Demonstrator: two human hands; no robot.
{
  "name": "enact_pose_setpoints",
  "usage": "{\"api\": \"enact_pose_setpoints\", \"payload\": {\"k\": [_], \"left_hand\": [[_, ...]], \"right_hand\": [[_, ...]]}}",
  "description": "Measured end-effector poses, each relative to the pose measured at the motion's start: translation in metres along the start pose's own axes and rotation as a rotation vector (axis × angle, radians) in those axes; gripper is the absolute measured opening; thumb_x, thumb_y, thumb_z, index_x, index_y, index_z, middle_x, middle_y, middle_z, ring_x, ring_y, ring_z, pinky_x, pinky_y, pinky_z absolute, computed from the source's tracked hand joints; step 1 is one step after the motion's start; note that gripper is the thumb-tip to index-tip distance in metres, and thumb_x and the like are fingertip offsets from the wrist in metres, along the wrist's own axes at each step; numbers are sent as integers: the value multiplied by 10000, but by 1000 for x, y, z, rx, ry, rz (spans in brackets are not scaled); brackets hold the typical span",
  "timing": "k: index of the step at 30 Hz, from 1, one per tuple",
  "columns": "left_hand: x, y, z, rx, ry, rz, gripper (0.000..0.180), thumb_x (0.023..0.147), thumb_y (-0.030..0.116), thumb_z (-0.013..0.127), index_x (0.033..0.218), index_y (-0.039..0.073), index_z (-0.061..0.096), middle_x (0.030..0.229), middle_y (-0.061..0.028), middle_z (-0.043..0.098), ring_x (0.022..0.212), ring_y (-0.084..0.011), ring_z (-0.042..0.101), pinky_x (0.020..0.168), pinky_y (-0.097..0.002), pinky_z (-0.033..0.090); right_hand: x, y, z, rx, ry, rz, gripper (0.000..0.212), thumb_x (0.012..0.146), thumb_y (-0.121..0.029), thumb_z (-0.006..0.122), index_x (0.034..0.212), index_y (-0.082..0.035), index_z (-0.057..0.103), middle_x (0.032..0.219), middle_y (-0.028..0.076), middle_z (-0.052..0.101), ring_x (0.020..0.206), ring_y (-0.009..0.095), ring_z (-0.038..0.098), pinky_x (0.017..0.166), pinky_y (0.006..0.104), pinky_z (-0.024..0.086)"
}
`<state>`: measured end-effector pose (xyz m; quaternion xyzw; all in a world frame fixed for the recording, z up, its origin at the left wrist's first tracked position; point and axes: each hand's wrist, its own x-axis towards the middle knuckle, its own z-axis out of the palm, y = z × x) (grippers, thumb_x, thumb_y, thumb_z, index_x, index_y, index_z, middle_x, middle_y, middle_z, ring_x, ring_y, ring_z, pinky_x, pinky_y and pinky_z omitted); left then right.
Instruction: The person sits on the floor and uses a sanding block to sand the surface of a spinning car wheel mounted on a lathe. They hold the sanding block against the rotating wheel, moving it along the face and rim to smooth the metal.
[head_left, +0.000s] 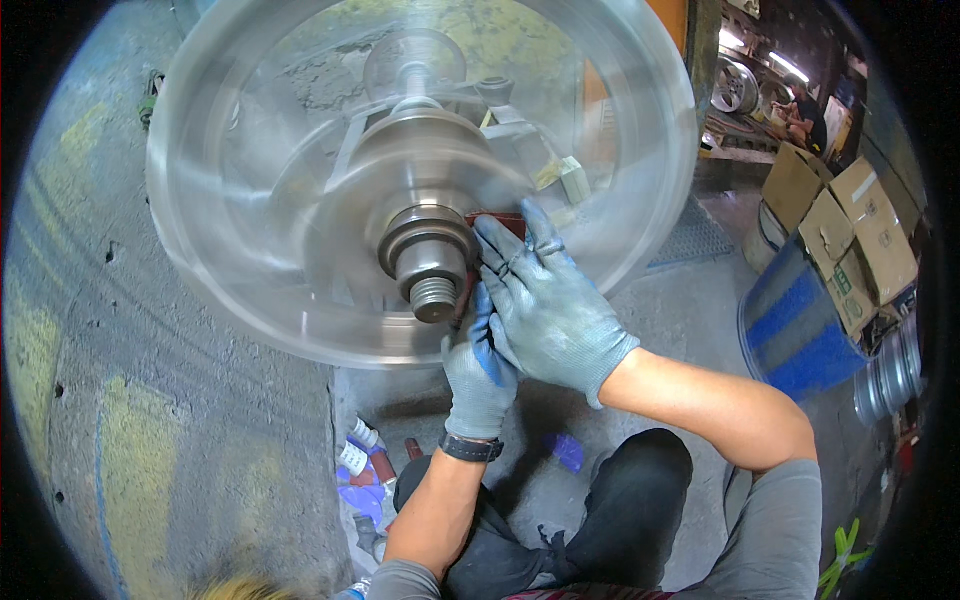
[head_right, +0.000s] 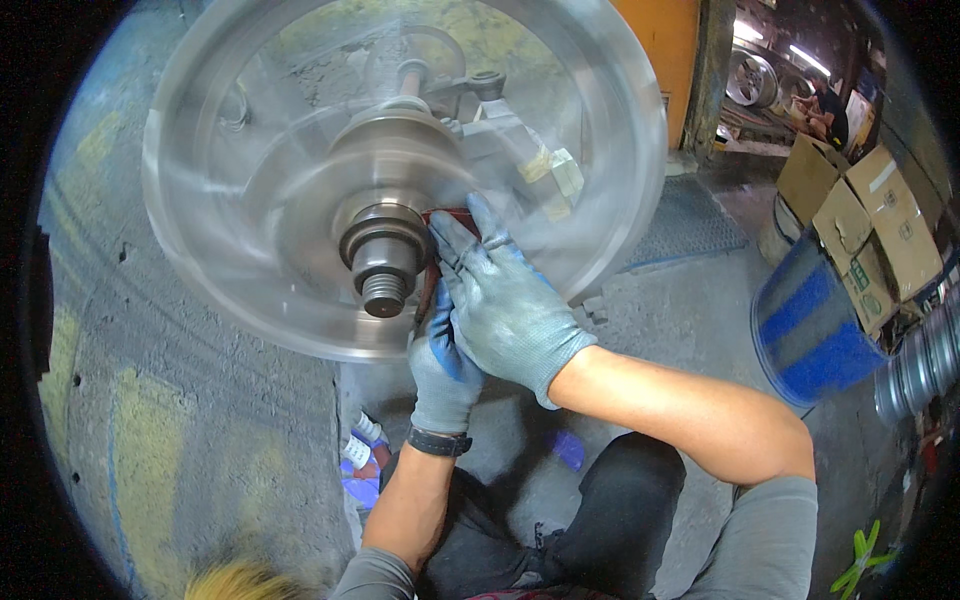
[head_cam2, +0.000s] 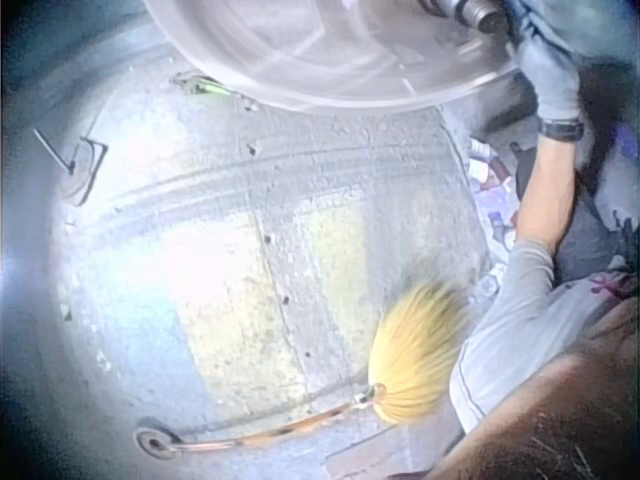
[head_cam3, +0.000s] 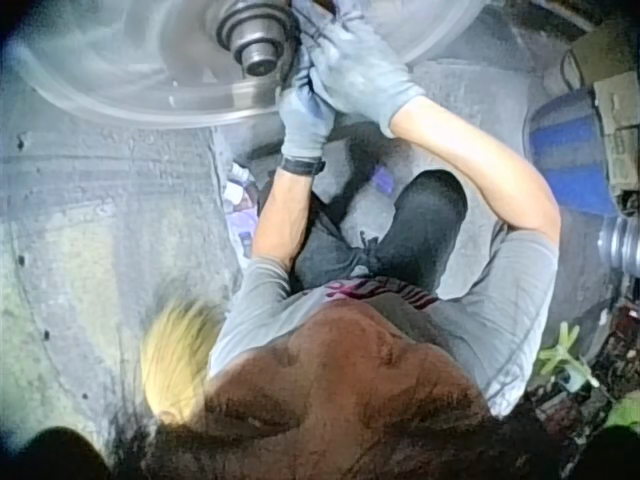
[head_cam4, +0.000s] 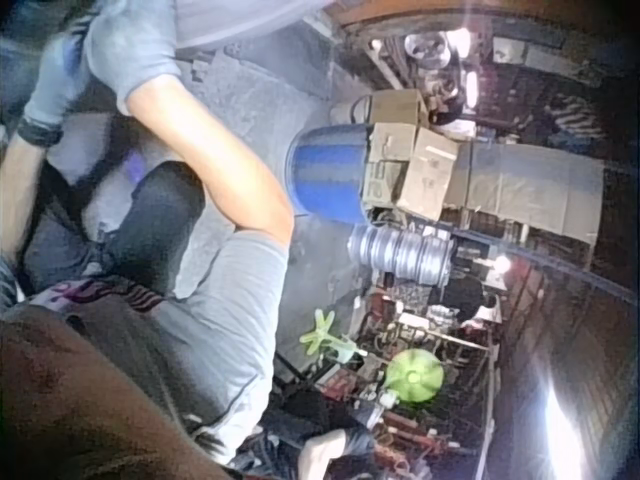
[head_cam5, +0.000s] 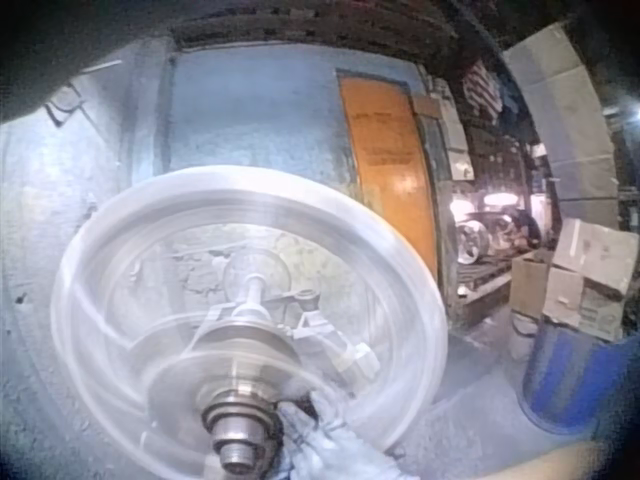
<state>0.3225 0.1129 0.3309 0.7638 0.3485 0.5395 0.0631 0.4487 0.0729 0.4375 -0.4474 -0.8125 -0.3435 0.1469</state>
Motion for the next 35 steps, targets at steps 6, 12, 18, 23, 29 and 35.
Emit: {"api": "enact_pose_setpoints", "payload": {"k": [6, 12, 18, 23, 29, 35], "left_hand": [[-1, 6, -2, -10, -22, -60, 600, 913, 120, 686, 1458, -54, 505, 1326, -262, 644, 1224, -394, 640, 1048, -424, 494], [1, 5, 0, 5, 6, -25, 576, 951, 106, 645, 1491, -19, 488, 1383, -243, 620, 1295, -385, 600, 1082, -427, 464], [-8, -3, 4, -85, -39, -174, 568, 959, 123, 647, 1491, -6, 495, 1395, -240, 611, 1275, -386, 611, 1054, -424, 483], [-6, 0, 5, -10, -25, -77, 551, 961, 124, 655, 1477, -6, 512, 1354, -242, 636, 1215, -389, 647, 1017, -420, 509], [-4, 3, 12, -421, 82, -245, 548, 958, 126, 658, 1469, -15, 517, 1349, -253, 636, 1229, -394, 640, 1034, -421, 501], [-7, -1, 13, -165, 23, -115, 608, 946, 146, 697, 1496, -10, 487, 1408, -251, 602, 1278, -370, 618, 1070, -412, 477]], "right_hand": [[-2, 0, 2, 15, -30, 11, 487, 899, -253, 530, 1202, 86, 705, 1388, 259, 618, 1463, 418, 398, 1251, 645, 140], [-1, 1, 1, -17, -46, 2, 498, 907, -254, 519, 1218, 97, 689, 1399, 271, 604, 1453, 424, 412, 1248, 651, 140], [-1, 1, 0, -5, -64, -16, 513, 909, -269, 516, 1231, 94, 685, 1391, 271, 610, 1454, 421, 415, 1247, 650, 144], [-2, 2, 5, -28, -59, -18, 521, 897, -267, 527, 1237, 94, 684, 1364, 245, 638, 1449, 414, 424, 1246, 651, 147], [0, 1, 0, -85, -75, -36, 520, 892, -278, 533, 1219, 92, 697, 1324, 227, 669, 1439, 409, 441, 1250, 644, 136], [1, 1, -1, -57, -114, -26, 512, 897, -251, 539, 1247, 95, 680, 1385, 226, 630, 1465, 413, 404, 1256, 644, 104]]}}
